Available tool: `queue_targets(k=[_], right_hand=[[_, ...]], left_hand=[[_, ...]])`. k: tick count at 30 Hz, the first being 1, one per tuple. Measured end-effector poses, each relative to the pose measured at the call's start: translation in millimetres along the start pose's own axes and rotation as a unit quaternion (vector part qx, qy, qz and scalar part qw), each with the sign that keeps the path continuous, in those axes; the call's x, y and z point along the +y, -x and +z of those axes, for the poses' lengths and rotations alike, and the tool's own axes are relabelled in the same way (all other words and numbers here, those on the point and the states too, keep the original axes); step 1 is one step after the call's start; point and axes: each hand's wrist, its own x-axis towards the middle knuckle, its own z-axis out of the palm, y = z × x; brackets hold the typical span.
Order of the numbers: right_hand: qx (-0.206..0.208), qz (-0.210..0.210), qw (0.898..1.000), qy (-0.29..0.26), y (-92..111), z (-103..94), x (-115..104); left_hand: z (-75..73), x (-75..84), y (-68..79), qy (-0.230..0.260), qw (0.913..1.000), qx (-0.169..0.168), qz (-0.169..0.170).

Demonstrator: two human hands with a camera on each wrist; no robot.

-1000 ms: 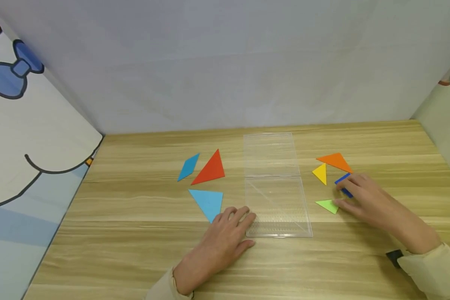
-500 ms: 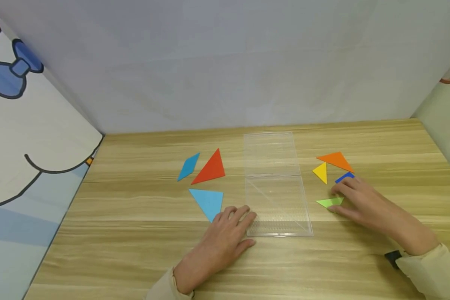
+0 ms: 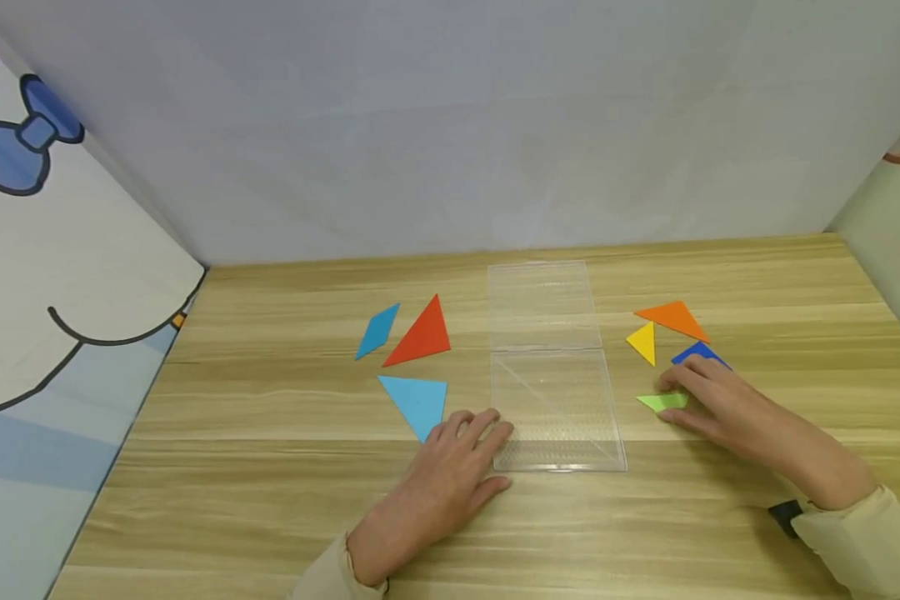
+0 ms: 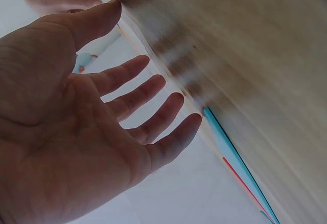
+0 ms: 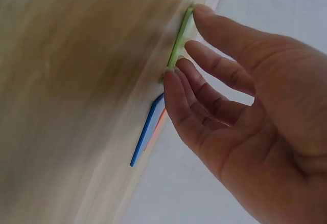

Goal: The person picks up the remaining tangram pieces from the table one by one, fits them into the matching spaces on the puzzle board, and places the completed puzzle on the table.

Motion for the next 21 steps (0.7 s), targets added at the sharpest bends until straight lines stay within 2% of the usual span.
queue_targets(k=[10, 21], right_hand=[[-0.005, 0.016, 1.0, 0.013, 0.5, 1.6, -1.5], [0.004, -0.006, 1.0, 0.015, 0.6, 4.8, -1.4]], left_hand=[[0.4, -0.2, 0.2, 0.003, 1.0, 0.004, 0.003], [-0.1, 0.0, 0.3, -0.003, 1.0, 0.002, 0.004]])
